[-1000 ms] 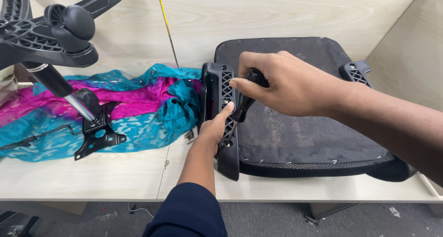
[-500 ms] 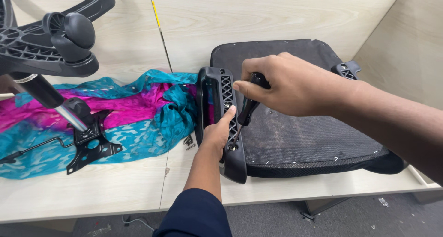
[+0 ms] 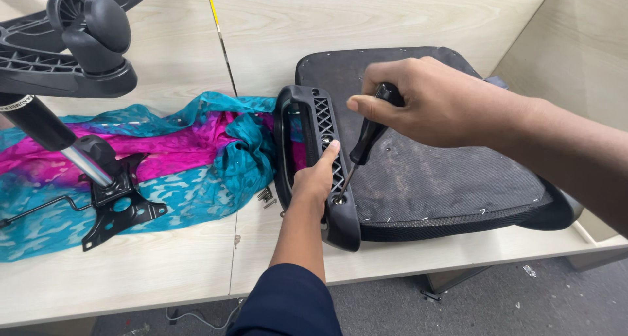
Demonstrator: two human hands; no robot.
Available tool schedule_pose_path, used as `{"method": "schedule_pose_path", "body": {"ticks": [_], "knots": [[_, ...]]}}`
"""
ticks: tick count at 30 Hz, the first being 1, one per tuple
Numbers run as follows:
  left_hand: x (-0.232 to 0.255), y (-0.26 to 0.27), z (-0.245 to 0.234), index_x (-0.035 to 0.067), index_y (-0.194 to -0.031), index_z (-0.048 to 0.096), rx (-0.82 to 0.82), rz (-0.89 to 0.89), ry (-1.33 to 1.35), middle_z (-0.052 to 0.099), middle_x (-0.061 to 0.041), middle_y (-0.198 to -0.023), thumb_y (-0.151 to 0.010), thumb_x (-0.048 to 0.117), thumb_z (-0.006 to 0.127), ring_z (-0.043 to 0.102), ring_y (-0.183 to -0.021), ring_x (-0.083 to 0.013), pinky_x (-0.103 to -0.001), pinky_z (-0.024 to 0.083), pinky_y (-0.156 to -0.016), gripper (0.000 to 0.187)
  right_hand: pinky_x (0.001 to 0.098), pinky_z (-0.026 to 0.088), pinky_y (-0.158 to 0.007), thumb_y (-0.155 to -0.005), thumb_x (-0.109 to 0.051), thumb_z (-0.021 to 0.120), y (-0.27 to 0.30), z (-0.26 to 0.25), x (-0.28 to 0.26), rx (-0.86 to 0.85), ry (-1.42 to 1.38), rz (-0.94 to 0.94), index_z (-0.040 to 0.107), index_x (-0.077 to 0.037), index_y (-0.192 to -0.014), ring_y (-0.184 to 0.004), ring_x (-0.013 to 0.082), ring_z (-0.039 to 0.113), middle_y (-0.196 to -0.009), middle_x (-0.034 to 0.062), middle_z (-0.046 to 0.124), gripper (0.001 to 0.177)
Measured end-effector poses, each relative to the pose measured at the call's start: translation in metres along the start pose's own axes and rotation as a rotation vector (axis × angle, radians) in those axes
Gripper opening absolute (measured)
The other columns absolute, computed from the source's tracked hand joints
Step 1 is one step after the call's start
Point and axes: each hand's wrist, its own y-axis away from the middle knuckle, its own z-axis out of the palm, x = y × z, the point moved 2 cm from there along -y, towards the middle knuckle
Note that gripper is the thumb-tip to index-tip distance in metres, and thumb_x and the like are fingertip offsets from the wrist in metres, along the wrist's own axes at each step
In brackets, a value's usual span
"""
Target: The person uses a screwdriver to attach two black plastic armrests to a black chair seat. They align the armrests, insert screws, and tighten them to secure the parts to the seat.
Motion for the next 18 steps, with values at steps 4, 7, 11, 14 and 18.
{"method": "schedule_pose_path", "body": {"ticks": [4, 7, 11, 14, 18], "knots": [[0.001, 0.001, -0.001, -0.010, -0.137, 0.056, -0.005, 0.005, 0.001, 0.056, -0.025, -0.145, -0.076, 0.069, 0.070, 0.055, -0.135, -0.0354, -0.042, 0.041, -0.114, 0.102, 0.0399, 0.048, -0.053, -0.105, -0.038, 0.053, 0.000, -0.001, 0.007, -0.107, -0.017, 0.052, 0.055, -0.009, -0.126, -0.058, 0.0241, 0.065, -0.066, 0.0137, 0.066, 0.036], [0.003, 0.003, -0.001, -0.008, -0.137, 0.059, -0.003, -0.012, -0.013, 0.058, -0.024, -0.144, -0.076, 0.069, 0.070, 0.057, -0.134, -0.0347, -0.042, 0.042, -0.113, 0.099, 0.0396, 0.050, -0.053, -0.101, -0.043, 0.054, 0.004, -0.006, 0.007, -0.102, -0.062, -0.054, 0.051, -0.011, -0.129, -0.062, 0.0216, 0.067, -0.069, 0.0113, 0.066, 0.042], [0.006, 0.011, -0.004, -0.004, -0.137, 0.061, 0.008, -0.041, -0.053, 0.059, -0.021, -0.144, -0.075, 0.072, 0.068, 0.058, -0.134, -0.0338, -0.042, 0.042, -0.113, 0.097, 0.0400, 0.048, -0.058, -0.103, -0.047, 0.047, 0.002, -0.002, -0.001, -0.087, 0.056, 0.106, 0.060, -0.012, -0.123, -0.068, 0.0202, 0.068, -0.071, 0.0108, 0.068, 0.043], [0.008, 0.016, -0.006, -0.002, -0.137, 0.061, 0.018, -0.057, -0.060, 0.058, -0.019, -0.145, -0.076, 0.072, 0.068, 0.057, -0.135, -0.0337, -0.043, 0.042, -0.114, 0.096, 0.0402, 0.050, -0.059, -0.103, -0.051, 0.050, -0.002, 0.000, -0.004, -0.018, 0.054, 0.150, 0.064, -0.010, -0.113, -0.063, 0.0220, 0.069, -0.069, 0.0114, 0.068, 0.044], [0.011, 0.018, -0.006, 0.001, -0.139, 0.060, 0.000, -0.085, -0.070, 0.056, -0.018, -0.147, -0.078, 0.071, 0.066, 0.053, -0.137, -0.0339, -0.046, 0.040, -0.115, 0.093, 0.0422, 0.049, -0.055, -0.107, -0.040, 0.050, -0.003, 0.000, 0.010, -0.119, -0.003, 0.161, 0.062, -0.013, -0.126, -0.059, 0.0279, 0.065, -0.071, 0.0172, 0.067, 0.035]]}}
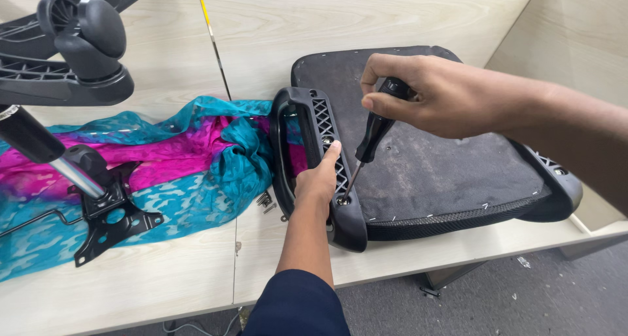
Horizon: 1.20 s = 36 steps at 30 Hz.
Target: The person uses a screwdriver to attach two black plastic armrests to a black chair seat. They align the armrests, insert screws, and tighten them to secure the parts to the seat.
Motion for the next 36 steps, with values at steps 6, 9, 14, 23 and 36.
{"method": "schedule_pose_path", "body": {"ticks": [6, 9, 14, 23, 36], "knots": [[0.001, 0.000, 0.001, 0.001, -0.138, 0.063, -0.011, 0.017, 0.015, 0.059, -0.017, -0.146, -0.078, 0.070, 0.066, 0.056, -0.136, -0.0324, -0.045, 0.041, -0.116, 0.091, 0.0412, 0.054, -0.056, -0.105, -0.039, 0.053, 0.004, -0.002, 0.005, 0.158, -0.074, -0.496, 0.059, -0.008, -0.123, -0.069, 0.0193, 0.067, -0.084, 0.0088, 0.072, 0.036], [0.001, -0.002, 0.001, 0.002, -0.141, 0.059, 0.001, 0.021, -0.003, 0.055, -0.018, -0.148, -0.079, 0.070, 0.066, 0.052, -0.138, -0.0333, -0.046, 0.039, -0.117, 0.092, 0.0427, 0.055, -0.069, -0.105, -0.042, 0.044, 0.006, 0.005, 0.005, 0.029, 0.107, 0.099, 0.060, -0.016, -0.127, -0.065, 0.0206, 0.072, -0.074, 0.0129, 0.071, 0.038], [-0.001, -0.002, 0.001, 0.001, -0.141, 0.059, -0.010, 0.019, -0.006, 0.055, -0.018, -0.148, -0.078, 0.072, 0.066, 0.052, -0.139, -0.0336, -0.046, 0.039, -0.117, 0.095, 0.0449, 0.053, -0.063, -0.104, -0.043, 0.055, 0.012, 0.002, -0.019, 0.123, 0.043, 0.036, 0.072, -0.010, -0.108, -0.061, 0.0242, 0.067, -0.068, 0.0119, 0.068, 0.037], [-0.001, 0.001, -0.002, 0.002, -0.122, 0.075, 0.004, 0.022, 0.000, 0.067, -0.015, -0.137, -0.074, 0.073, 0.066, 0.061, -0.129, -0.0309, -0.044, 0.043, -0.113, 0.086, 0.0383, 0.051, -0.056, -0.100, -0.036, 0.057, 0.012, -0.008, -0.019, -0.036, 0.071, -0.096, 0.068, -0.012, -0.115, -0.057, 0.0194, 0.066, -0.068, 0.0083, 0.069, 0.031], [-0.007, -0.018, 0.006, -0.005, -0.137, 0.059, -0.008, 0.093, 0.099, 0.057, -0.022, -0.144, -0.077, 0.065, 0.072, 0.055, -0.136, -0.0341, -0.043, 0.040, -0.115, 0.094, 0.0324, 0.045, -0.040, -0.103, -0.057, 0.044, 0.014, -0.006, -0.014, -0.158, 0.022, 0.162, 0.077, -0.004, -0.080, -0.038, 0.0145, 0.056, -0.053, 0.0087, 0.068, 0.067]]}}
